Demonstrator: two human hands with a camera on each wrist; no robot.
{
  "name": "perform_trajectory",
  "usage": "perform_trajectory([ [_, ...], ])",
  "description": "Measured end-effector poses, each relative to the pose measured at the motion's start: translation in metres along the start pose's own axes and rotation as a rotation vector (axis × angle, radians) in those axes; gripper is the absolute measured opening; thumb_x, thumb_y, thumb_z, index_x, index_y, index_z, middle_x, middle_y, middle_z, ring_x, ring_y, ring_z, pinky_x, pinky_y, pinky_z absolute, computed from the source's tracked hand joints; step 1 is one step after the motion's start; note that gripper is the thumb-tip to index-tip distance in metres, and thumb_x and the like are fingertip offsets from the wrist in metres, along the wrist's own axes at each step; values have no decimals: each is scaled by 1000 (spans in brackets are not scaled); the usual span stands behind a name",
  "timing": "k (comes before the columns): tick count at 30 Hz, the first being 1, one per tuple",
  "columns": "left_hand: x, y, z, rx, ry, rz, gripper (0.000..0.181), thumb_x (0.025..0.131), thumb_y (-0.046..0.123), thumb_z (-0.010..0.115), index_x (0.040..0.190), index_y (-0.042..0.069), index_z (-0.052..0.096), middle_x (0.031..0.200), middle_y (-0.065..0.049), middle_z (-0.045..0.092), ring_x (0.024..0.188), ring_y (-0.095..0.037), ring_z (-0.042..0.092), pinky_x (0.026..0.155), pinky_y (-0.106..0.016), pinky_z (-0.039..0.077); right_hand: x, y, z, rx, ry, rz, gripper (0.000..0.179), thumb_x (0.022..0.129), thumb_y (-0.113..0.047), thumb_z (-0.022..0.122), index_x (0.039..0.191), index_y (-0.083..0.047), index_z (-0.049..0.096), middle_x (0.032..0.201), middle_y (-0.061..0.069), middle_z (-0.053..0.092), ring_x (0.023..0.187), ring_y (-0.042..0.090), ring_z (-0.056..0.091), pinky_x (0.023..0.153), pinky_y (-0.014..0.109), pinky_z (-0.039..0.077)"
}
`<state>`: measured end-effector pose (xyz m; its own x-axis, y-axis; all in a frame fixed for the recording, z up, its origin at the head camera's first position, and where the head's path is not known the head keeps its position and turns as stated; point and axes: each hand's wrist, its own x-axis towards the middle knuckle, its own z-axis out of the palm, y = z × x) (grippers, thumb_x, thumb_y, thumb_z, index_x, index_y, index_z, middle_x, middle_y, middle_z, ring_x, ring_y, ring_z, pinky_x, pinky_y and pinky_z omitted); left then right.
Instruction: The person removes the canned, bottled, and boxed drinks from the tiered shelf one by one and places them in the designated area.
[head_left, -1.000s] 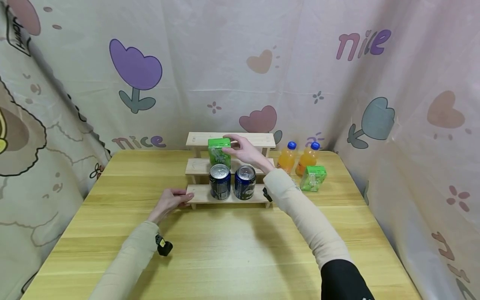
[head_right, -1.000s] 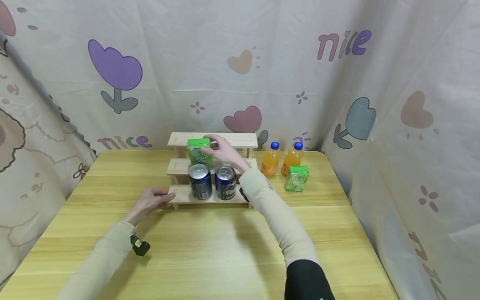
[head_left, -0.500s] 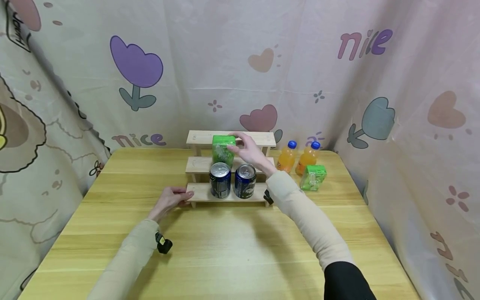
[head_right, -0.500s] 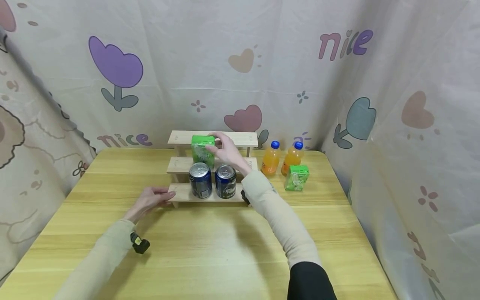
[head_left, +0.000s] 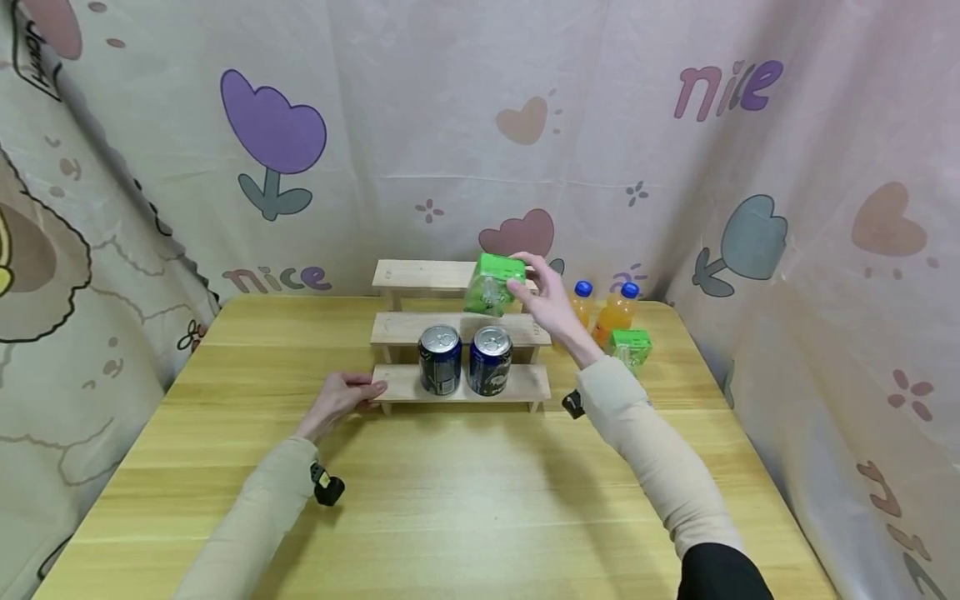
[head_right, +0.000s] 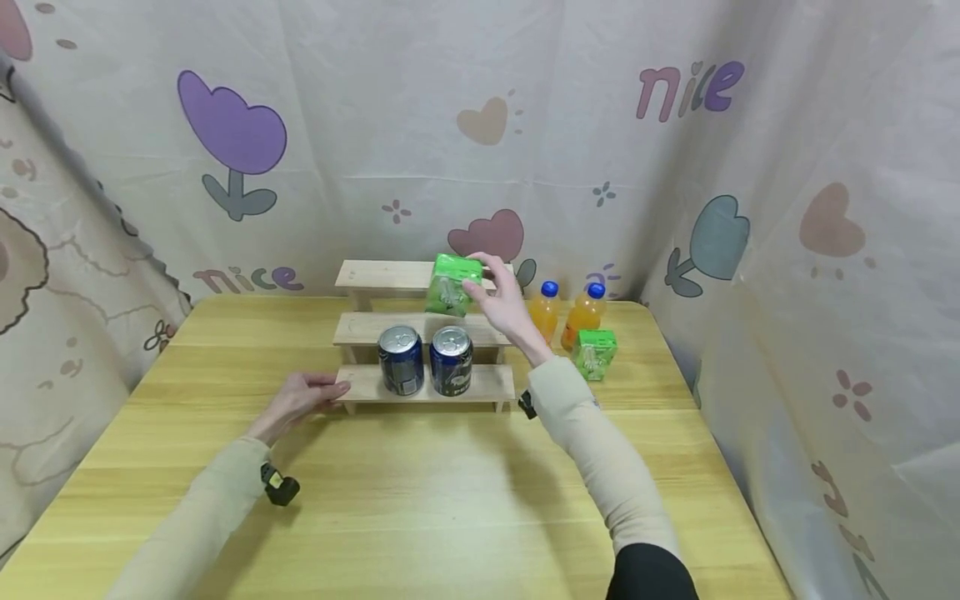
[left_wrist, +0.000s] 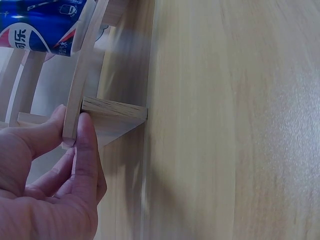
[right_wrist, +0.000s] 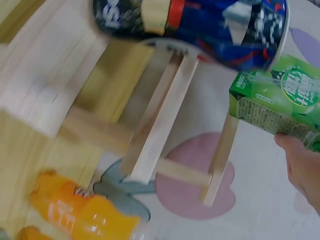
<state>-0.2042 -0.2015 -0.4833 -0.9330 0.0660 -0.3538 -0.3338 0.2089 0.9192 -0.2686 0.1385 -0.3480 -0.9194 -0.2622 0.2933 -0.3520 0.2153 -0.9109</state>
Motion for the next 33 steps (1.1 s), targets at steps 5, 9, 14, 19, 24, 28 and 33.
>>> perform_trajectory([
  [5,0,0,0,19,13,4,54,94,13,71,133,-17,50,93,-2,72,73,-6,69,78,-26,65,-13,5,-18,6,106,-50,39,101,2,53,139,4,47,138,22,44,124,28,50,95,20,51],
  [9,1,0,1,31,14,5,54,94,14,72,133,-17,51,94,-3,73,73,-6,68,78,-26,65,-24,11,-33,12,186,-77,40,100,3,53,139,5,47,136,20,44,118,17,49,90,11,53],
  [14,1,0,1,37,13,7,54,95,15,71,133,-17,51,95,-3,73,74,-5,69,78,-25,64,-38,21,-49,15,266,-82,40,100,5,53,139,5,47,131,9,45,115,10,50,89,11,54],
  [19,2,0,1,28,18,3,54,94,13,71,133,-17,50,92,-1,72,72,-5,69,77,-25,65,-51,35,-62,37,325,-56,40,99,7,51,138,8,46,123,-3,45,114,7,50,95,10,51],
  [24,2,0,1,14,17,3,54,94,12,71,134,-18,49,93,-2,72,72,-6,70,78,-25,65,-62,47,-72,40,368,-4,40,100,7,50,139,2,47,128,1,48,115,5,51,93,9,50],
  [28,2,0,1,18,23,2,53,94,12,72,133,-18,50,92,-2,72,72,-5,69,78,-25,65,-68,53,-78,1,366,49,40,100,5,51,140,-1,48,135,9,46,117,5,49,94,8,49],
  [33,1,1,0,40,22,3,53,94,13,72,132,-17,52,94,-3,73,71,-6,69,78,-26,65,-74,61,-83,-76,316,123,41,101,2,51,142,2,46,142,19,44,124,19,48,85,5,50],
])
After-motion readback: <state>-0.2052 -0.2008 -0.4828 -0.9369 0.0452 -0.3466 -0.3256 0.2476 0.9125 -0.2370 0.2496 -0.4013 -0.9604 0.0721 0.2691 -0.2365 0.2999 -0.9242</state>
